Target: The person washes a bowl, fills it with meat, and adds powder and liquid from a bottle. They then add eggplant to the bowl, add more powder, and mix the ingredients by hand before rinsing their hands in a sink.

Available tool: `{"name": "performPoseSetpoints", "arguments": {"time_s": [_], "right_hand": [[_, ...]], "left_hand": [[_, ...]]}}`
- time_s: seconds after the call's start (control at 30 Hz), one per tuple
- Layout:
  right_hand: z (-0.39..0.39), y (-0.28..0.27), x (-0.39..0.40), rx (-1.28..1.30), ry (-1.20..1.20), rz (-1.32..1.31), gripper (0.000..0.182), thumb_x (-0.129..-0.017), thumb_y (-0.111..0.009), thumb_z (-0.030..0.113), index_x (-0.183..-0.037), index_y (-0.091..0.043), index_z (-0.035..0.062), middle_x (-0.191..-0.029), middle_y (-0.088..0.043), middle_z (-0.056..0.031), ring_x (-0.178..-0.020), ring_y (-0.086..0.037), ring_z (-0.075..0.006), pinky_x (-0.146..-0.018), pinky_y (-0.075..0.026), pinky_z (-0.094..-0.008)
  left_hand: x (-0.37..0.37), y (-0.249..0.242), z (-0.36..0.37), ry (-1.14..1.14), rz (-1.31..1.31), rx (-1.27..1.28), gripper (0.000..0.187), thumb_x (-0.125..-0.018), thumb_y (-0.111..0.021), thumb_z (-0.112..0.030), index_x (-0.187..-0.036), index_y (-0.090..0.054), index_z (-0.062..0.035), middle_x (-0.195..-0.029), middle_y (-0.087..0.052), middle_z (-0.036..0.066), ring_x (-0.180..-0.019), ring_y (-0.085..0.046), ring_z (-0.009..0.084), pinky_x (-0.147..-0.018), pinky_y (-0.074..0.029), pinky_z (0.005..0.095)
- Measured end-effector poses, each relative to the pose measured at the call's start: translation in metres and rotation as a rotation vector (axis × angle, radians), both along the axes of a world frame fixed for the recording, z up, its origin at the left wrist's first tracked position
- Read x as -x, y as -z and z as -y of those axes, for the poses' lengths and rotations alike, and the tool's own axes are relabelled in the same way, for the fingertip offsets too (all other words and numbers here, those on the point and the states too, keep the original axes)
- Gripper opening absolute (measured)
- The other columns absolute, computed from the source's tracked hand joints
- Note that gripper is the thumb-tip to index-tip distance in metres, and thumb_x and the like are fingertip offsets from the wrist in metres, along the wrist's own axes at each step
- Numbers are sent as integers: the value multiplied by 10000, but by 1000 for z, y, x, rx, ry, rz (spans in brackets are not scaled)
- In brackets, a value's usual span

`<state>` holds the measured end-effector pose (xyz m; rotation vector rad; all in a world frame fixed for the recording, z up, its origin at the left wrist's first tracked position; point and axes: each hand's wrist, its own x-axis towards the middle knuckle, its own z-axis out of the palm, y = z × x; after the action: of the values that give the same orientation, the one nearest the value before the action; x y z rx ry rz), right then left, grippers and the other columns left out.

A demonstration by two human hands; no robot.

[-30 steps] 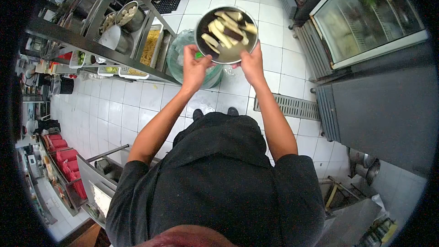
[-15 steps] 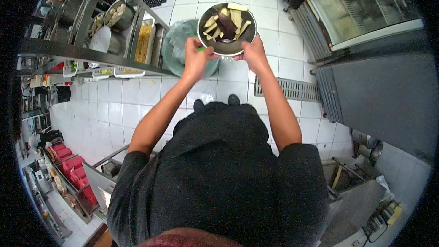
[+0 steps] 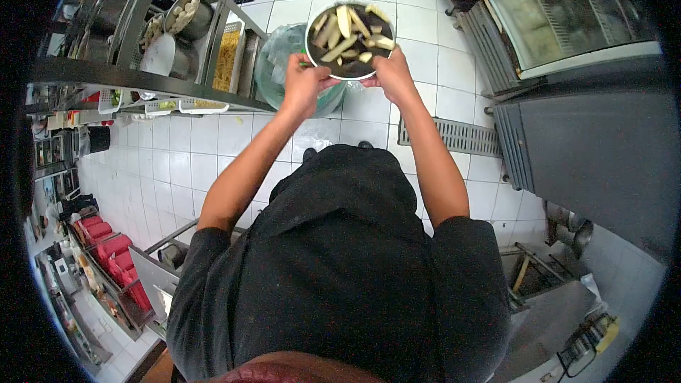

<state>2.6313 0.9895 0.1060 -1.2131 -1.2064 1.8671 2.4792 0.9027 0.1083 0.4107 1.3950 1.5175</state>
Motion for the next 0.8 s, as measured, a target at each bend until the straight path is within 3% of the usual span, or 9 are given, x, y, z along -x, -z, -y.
{"name": "performPoseSetpoints", "arguments": {"time_s": [0.1,0.23,0.27,0.37,0.4,0.5,0.53,0.67,0.8], "right_hand": [[-8,20,7,115,-134,123,392,-795,-433,-42,-1187,-422,-42,-908,-616,-180,-586,-636,-200,-423,-532,-281],[5,-9,20,-180,125,-99,366,-813,-428,-38,-1175,-383,-39,-940,-603,-193,-580,-627,-199,-409,-518,-273],[6,-18,20,-270,122,-153,356,-814,-418,-37,-1166,-363,-43,-948,-597,-198,-580,-627,-214,-406,-517,-277],[-4,3,17,-222,58,-182,425,-802,-430,-18,-1224,-377,0,-1025,-587,-165,-696,-624,-218,-450,-522,-298],[-10,11,18,-148,56,-44,404,-802,-432,-10,-1204,-391,-21,-986,-595,-170,-662,-619,-223,-469,-530,-305],[-21,25,18,93,-64,105,378,-803,-439,-5,-1178,-408,-44,-936,-603,-175,-621,-613,-218,-473,-532,-303],[-21,19,19,121,-96,95,357,-807,-437,-9,-1160,-418,-62,-900,-609,-177,-597,-611,-211,-472,-533,-299],[-2,-20,19,-177,63,-42,374,-814,-435,-20,-1186,-402,-25,-967,-594,-168,-629,-607,-204,-474,-532,-301],[-12,8,17,-227,69,-143,371,-805,-433,-20,-1176,-419,-19,-953,-596,-158,-622,-601,-191,-458,-508,-290]], "left_hand": [[20,30,-3,47,203,69,375,-740,-535,133,-1014,-319,-6,-986,-500,202,-841,-633,291,-651,-613,372],[18,-16,5,15,-106,-161,336,-777,-531,117,-1020,-327,6,-1047,-489,166,-902,-624,279,-700,-609,358],[16,-24,6,0,-161,-226,311,-805,-527,101,-1051,-366,-1,-1097,-480,134,-906,-616,240,-741,-599,348],[14,-12,5,32,-180,-294,310,-809,-524,101,-1054,-365,-4,-1107,-475,129,-904,-614,237,-748,-601,343],[18,5,-1,30,-192,-221,317,-794,-527,111,-1042,-357,11,-1079,-481,156,-889,-619,255,-749,-604,356],[24,15,-10,38,85,57,322,-774,-530,125,-1022,-348,30,-1040,-487,188,-884,-622,276,-747,-605,369],[24,11,-11,36,113,35,320,-758,-531,136,-1000,-344,43,-1006,-490,209,-883,-621,291,-754,-604,370],[20,-15,-5,-7,-137,-161,354,-758,-549,113,-994,-312,-4,-954,-525,174,-818,-641,255,-711,-607,363],[13,-1,0,15,-162,-269,290,-787,-549,89,-980,-351,1,-974,-566,191,-771,-651,236,-681,-601,347]]}}
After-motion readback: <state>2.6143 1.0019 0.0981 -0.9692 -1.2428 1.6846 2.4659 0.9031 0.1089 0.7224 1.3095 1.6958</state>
